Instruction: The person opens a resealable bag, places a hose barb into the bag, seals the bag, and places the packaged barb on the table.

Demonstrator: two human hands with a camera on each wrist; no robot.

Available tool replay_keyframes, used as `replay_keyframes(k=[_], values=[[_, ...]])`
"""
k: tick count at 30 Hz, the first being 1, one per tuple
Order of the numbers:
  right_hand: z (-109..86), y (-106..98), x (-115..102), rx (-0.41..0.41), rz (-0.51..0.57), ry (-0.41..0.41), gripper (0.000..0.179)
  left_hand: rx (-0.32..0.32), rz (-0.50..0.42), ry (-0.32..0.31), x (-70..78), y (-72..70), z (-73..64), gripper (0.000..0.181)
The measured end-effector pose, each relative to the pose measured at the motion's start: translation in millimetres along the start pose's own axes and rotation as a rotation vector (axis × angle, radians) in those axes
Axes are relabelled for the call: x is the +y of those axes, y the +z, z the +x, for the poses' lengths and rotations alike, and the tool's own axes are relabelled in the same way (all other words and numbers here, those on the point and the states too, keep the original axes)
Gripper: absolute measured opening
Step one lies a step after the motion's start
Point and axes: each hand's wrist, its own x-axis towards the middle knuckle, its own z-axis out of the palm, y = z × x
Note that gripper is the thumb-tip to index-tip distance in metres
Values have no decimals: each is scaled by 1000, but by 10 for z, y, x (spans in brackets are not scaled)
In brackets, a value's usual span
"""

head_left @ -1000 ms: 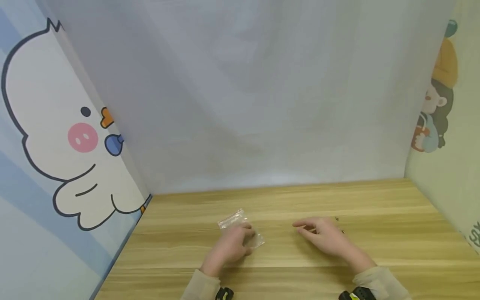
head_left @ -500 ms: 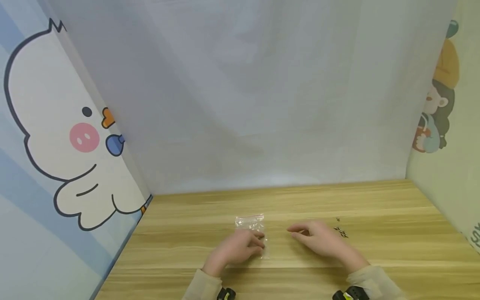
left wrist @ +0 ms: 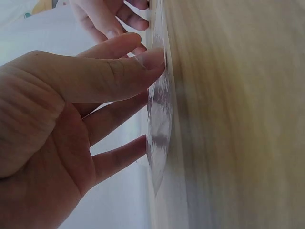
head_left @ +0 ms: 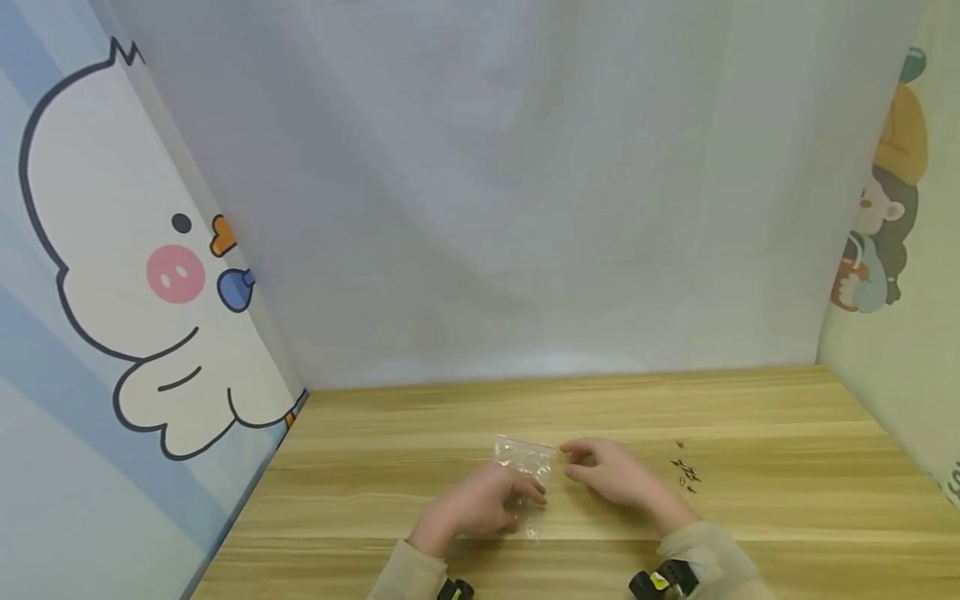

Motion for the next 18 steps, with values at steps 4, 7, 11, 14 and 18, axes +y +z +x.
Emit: replay_keyframes(k=[4, 7, 11, 14, 18], values=[[72, 74, -11, 48, -15, 26, 39, -5, -17, 39, -6, 4, -9, 51], [120, 127, -12, 68, -30, 42, 35, -19, -21, 59, -5, 1, -17, 54], [160, 181, -14, 95, -50, 68, 21, -39, -26, 89, -2, -9, -20, 56], [166, 192, -23, 116, -69, 84, 11, -40, -47, 97, -11, -8, -18, 59], [156, 172, -37, 130, -88, 113, 10, -4, -94, 69, -25, -5, -12, 56]])
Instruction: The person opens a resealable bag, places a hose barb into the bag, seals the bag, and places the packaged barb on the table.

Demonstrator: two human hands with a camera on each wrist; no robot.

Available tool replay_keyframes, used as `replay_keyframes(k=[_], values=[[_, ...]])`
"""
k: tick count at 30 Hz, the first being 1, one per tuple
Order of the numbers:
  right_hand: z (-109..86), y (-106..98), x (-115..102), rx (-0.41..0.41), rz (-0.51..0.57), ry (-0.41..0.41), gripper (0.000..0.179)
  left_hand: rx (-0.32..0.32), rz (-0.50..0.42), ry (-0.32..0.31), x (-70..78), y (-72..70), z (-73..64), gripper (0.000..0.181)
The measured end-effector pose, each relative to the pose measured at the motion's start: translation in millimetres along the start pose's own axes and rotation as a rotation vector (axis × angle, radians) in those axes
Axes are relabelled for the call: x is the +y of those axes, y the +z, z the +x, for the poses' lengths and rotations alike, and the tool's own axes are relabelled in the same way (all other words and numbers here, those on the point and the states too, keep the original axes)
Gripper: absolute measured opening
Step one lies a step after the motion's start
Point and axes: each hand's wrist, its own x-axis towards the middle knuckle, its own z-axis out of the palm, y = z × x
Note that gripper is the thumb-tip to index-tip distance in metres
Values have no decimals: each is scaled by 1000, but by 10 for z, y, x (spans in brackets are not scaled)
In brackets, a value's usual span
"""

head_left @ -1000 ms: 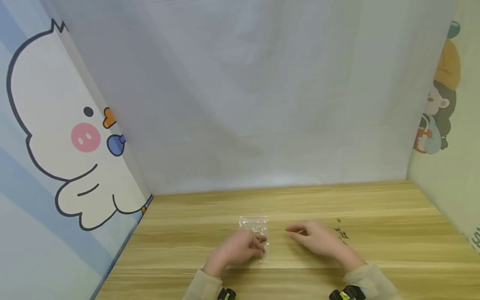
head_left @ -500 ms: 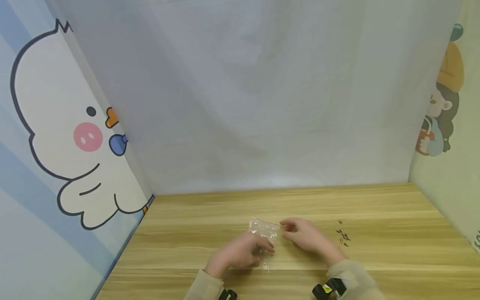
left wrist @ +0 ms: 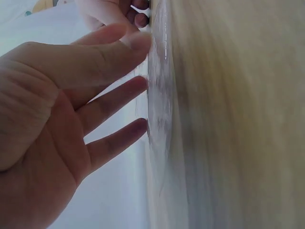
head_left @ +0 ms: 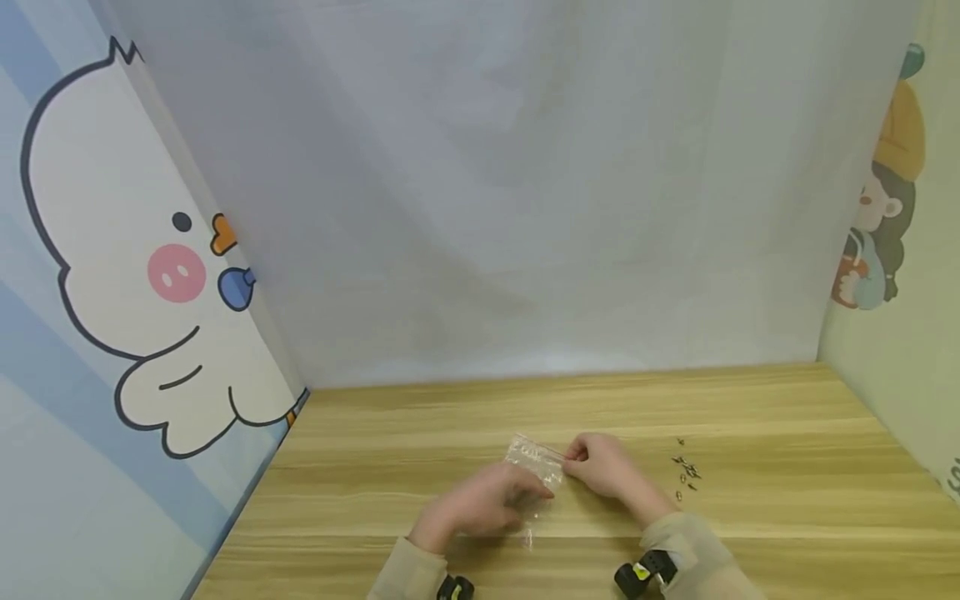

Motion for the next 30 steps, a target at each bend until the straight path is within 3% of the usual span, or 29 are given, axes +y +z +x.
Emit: replay_keyframes(k=[3, 8, 15, 17, 21, 26, 30], values=[[0, -29, -10, -6, 19, 39, 10, 52, -3, -37, 0, -6, 16, 49], [-2, -99, -19, -14, 62, 81, 9, 132, 75, -106, 43, 4, 88, 39], [-36, -191, -6, -50, 55, 89, 12, 273, 110, -343, 189, 69, 186, 41], [-48, -199, 7, -79, 73, 83, 11, 284, 135, -378, 211, 87, 199, 30], [-67, -203, 24, -143, 145, 85, 12, 257, 204, -394, 224, 109, 193, 29], [-72, -201, 17, -175, 186, 88, 14, 228, 246, -361, 212, 98, 180, 25], [-90, -200, 6, -211, 214, 65, 13, 199, 253, -337, 198, 75, 154, 44]])
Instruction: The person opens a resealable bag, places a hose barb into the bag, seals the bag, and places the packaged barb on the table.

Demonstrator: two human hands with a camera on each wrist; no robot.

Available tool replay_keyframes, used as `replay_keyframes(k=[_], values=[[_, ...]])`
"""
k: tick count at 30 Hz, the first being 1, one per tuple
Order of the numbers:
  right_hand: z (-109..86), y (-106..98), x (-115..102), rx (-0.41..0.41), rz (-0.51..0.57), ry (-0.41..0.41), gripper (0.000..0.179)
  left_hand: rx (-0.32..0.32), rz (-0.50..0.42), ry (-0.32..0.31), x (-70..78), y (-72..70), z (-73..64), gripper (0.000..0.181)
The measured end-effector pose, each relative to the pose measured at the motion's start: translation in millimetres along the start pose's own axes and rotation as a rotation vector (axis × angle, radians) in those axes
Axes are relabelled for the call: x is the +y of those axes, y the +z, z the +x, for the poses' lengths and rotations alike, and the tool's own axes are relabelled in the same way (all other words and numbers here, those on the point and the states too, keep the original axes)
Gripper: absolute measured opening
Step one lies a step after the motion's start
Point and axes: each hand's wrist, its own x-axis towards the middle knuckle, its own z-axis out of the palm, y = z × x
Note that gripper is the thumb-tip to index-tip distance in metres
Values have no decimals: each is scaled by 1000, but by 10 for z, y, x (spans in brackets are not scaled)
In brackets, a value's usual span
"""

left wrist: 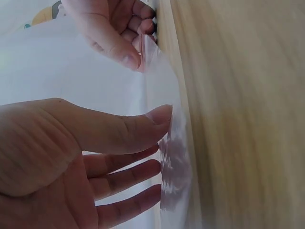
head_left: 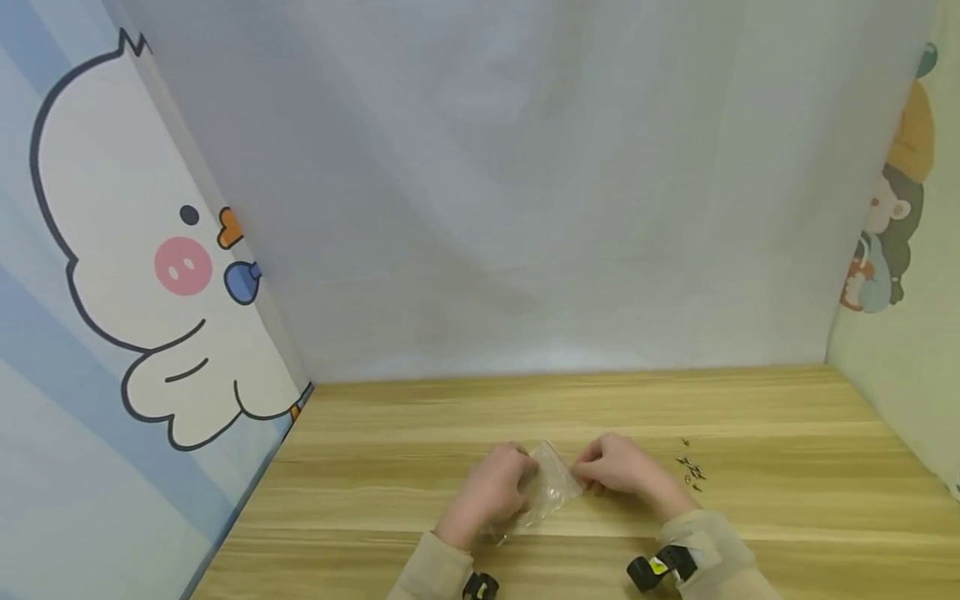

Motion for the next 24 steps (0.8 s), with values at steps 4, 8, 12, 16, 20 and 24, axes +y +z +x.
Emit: replay_keyframes(k=[4, 8, 12, 16, 20, 24], values=[[-9, 6, 11, -47, 30, -18, 10, -45, -30, 14, -35, -29, 0, 57], [-14, 8, 11, -84, 49, -26, 8, -82, -82, 24, -83, -51, 12, 60], [-28, 13, -1, -111, 48, -20, 9, -106, -95, 36, -130, -59, 19, 62], [-36, 19, -16, -133, 55, -7, 10, -125, -103, 56, -164, -73, 22, 64], [-36, 29, -23, -141, 86, 16, 15, -140, -110, 81, -196, -80, 8, 68], [-27, 47, -24, -134, 144, 36, 26, -151, -124, 96, -230, -73, 2, 73]])
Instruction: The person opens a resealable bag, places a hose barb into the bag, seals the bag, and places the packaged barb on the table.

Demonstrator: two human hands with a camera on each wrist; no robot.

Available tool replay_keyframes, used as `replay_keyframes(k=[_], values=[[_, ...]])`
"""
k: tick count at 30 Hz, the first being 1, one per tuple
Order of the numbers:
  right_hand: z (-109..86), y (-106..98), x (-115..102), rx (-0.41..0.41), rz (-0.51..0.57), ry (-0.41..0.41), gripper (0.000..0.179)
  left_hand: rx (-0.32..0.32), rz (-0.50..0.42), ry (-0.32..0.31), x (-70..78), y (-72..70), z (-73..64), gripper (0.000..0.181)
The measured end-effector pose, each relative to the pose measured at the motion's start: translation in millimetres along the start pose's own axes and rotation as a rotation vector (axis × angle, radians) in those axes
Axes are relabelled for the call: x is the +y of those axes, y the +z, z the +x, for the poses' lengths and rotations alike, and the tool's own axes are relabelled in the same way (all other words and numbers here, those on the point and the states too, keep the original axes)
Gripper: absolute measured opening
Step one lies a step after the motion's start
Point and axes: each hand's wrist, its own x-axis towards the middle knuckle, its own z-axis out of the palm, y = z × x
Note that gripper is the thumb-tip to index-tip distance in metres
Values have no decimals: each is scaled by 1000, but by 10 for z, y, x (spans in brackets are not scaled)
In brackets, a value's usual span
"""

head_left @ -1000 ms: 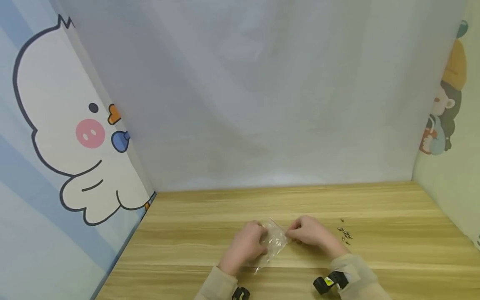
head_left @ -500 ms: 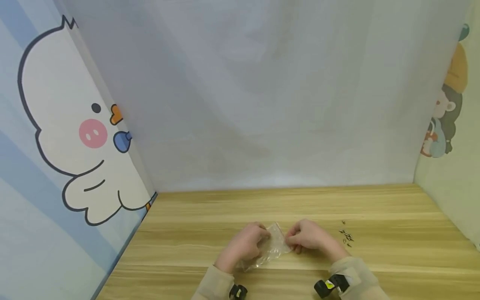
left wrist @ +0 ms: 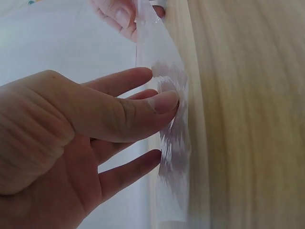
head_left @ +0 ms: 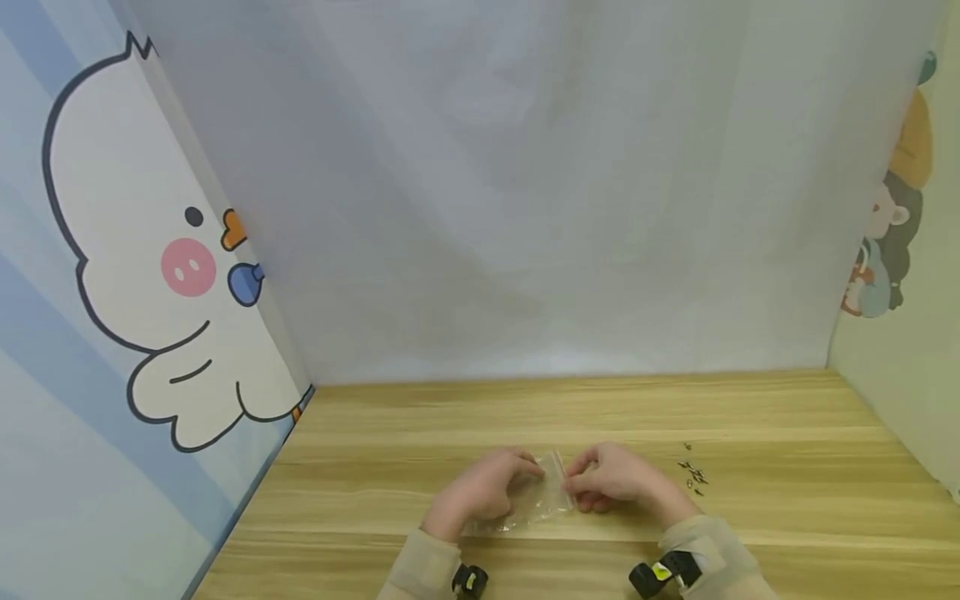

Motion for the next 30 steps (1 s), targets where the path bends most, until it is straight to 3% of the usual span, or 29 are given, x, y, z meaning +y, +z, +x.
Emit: replay_keyframes(k=[5, 12, 15, 21, 30], values=[[40, 33, 51, 21, 72, -31, 34, -13, -7, 13, -23, 19, 21, 77], [66, 30, 88, 43, 89, -36, 18, 5, 9, 53, -5, 23, 64, 70], [68, 21, 91, 58, 80, -28, 14, 57, -22, 25, 35, 35, 117, 53], [91, -9, 127, 101, 84, -10, 11, 199, -167, -68, 190, 91, 290, 15], [40, -45, 170, 92, 110, -33, 10, 199, -284, -120, 266, 234, 394, 12]])
